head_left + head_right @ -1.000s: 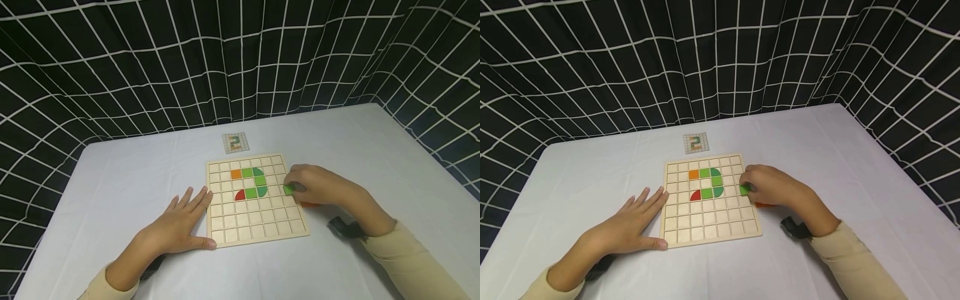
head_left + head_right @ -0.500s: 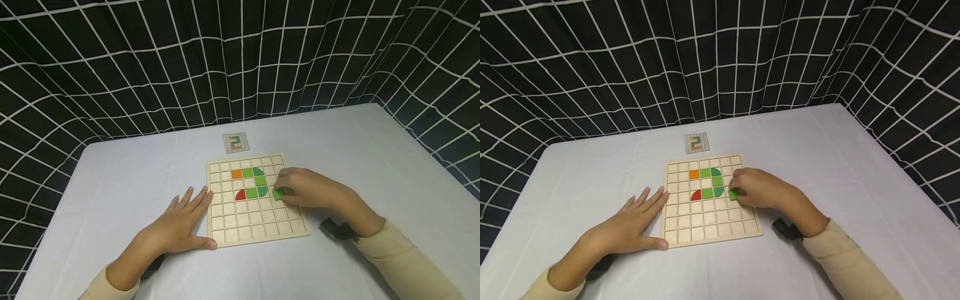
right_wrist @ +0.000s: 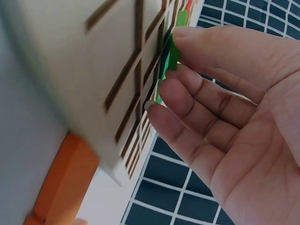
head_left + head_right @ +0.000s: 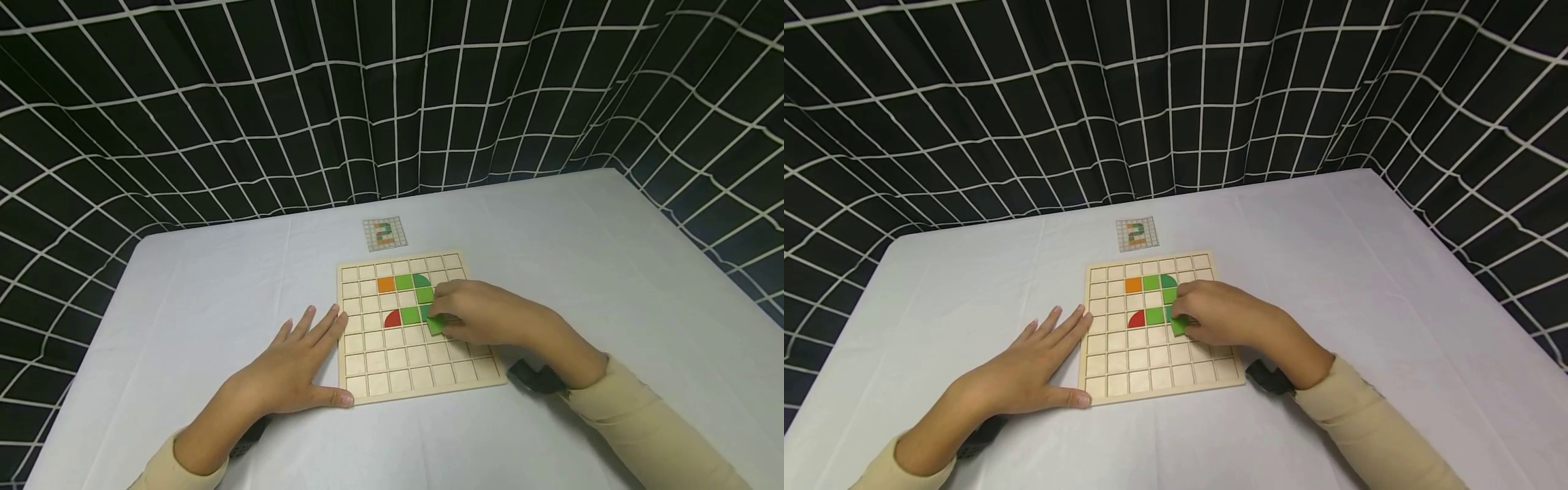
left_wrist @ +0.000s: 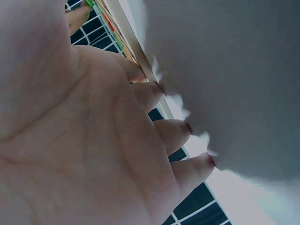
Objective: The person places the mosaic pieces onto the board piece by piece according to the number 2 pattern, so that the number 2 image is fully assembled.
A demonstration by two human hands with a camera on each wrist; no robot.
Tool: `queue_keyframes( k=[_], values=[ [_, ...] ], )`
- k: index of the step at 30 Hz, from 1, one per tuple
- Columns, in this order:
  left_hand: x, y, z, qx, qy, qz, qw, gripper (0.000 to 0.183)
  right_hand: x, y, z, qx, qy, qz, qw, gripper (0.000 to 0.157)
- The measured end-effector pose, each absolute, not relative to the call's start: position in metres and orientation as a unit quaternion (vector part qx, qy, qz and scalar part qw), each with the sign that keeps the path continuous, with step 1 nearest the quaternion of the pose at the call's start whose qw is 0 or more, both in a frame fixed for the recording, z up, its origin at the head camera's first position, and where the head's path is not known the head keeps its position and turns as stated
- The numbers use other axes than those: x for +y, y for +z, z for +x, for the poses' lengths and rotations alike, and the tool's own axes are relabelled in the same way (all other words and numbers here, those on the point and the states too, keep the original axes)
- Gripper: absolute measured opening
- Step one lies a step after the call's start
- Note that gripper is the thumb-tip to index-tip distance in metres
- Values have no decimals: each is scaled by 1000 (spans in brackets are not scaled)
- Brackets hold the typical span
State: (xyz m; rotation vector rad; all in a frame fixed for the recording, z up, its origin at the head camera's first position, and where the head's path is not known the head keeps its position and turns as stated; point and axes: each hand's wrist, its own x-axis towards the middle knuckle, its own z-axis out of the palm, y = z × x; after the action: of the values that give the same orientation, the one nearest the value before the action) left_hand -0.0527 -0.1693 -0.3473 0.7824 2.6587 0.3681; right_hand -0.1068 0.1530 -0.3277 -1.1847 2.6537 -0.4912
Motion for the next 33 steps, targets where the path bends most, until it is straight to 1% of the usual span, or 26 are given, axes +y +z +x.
queue_keyframes(
  k=[5,16,24,29,33],
  values=[
    [-170,-348,-53,937,129,277,170,117,145,-328,-107,885,-165,-427,82,16],
    [-170,-346,-52,938,124,276,172,117,128,-334,-104,876,-162,-451,61,13],
    [-169,-346,-53,937,124,277,171,116,121,-329,-100,877,-164,-446,61,14],
    [-170,-347,-53,938,120,278,170,117,117,-329,-100,875,-161,-452,61,10],
    [-169,-347,-53,938,120,276,170,117,108,-332,-99,874,-146,-460,59,11]
  ],
)
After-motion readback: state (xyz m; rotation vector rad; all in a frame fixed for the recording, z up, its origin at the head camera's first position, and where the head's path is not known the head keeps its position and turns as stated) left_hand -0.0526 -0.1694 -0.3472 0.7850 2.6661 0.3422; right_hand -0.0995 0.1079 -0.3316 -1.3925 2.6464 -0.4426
